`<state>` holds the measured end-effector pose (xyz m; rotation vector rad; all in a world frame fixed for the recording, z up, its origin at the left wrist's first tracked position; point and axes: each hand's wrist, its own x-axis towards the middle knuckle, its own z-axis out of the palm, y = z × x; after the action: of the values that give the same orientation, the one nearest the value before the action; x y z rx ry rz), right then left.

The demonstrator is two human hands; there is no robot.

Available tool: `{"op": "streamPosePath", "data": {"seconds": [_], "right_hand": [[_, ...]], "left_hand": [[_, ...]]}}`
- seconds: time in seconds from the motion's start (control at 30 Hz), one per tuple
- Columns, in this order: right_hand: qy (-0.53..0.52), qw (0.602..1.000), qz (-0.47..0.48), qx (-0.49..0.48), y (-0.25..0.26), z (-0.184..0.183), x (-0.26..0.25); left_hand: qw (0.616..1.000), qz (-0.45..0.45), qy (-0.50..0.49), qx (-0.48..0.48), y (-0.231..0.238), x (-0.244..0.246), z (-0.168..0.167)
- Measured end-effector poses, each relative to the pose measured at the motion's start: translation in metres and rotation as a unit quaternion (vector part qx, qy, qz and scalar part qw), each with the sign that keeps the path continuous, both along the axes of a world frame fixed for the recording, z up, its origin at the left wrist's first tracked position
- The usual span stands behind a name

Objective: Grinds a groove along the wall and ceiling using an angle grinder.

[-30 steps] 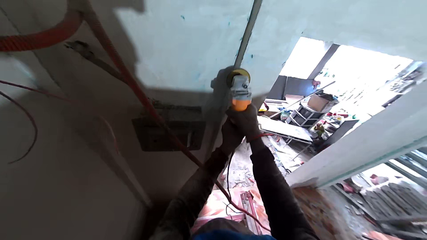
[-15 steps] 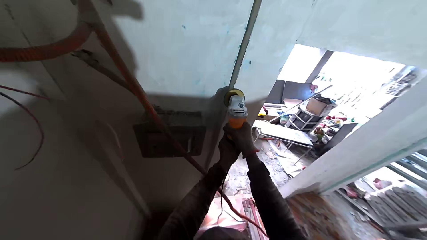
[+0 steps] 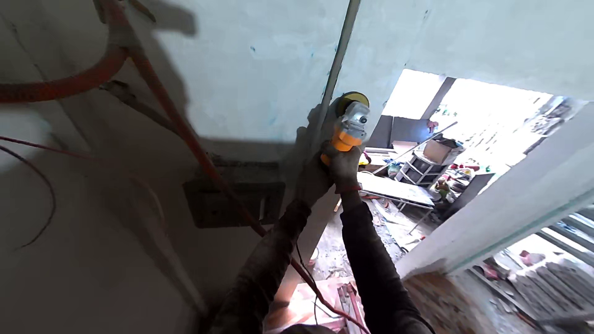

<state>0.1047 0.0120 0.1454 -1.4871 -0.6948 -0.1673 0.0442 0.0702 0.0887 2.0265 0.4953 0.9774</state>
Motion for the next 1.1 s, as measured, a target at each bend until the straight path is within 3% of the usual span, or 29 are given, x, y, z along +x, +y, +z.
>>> {"op": "streamPosePath", "data": {"seconds": [0.13,0.23,0.37,0.5,0.63,0.8,0.97,1.1], "right_hand": [[-0.066,0.992,0.000,-0.111,-0.011,0.022,-0.002],[-0.054,0.996,-0.004,-0.074,-0.007,0.027,-0.005],[-0.075,0.992,0.025,-0.094,0.000,0.031,-0.005],[-0.020,0.999,0.038,-0.017,0.004,0.037,-0.008],[-0.066,0.995,0.051,-0.055,-0.001,0.043,-0.008],[-0.011,0.999,0.051,-0.001,0.001,0.047,-0.005],[-0.082,0.992,0.060,-0.072,-0.006,0.042,0.000],[0.051,0.997,0.004,0.050,-0.006,0.003,-0.001]], "left_hand": [[0.998,-0.005,-0.035,-0.054,-0.015,0.007,0.010],[1.000,0.022,0.007,-0.009,-0.006,0.008,0.015],[0.998,0.013,-0.050,-0.040,-0.002,0.005,0.014],[0.995,0.008,-0.098,0.002,0.009,0.000,0.028],[0.994,0.000,-0.106,-0.012,0.004,0.002,0.031],[0.998,0.030,-0.054,0.010,0.007,-0.002,0.050],[0.998,0.025,-0.056,-0.032,-0.006,0.009,0.025],[0.998,0.019,0.057,0.036,-0.008,-0.011,0.008]]}}
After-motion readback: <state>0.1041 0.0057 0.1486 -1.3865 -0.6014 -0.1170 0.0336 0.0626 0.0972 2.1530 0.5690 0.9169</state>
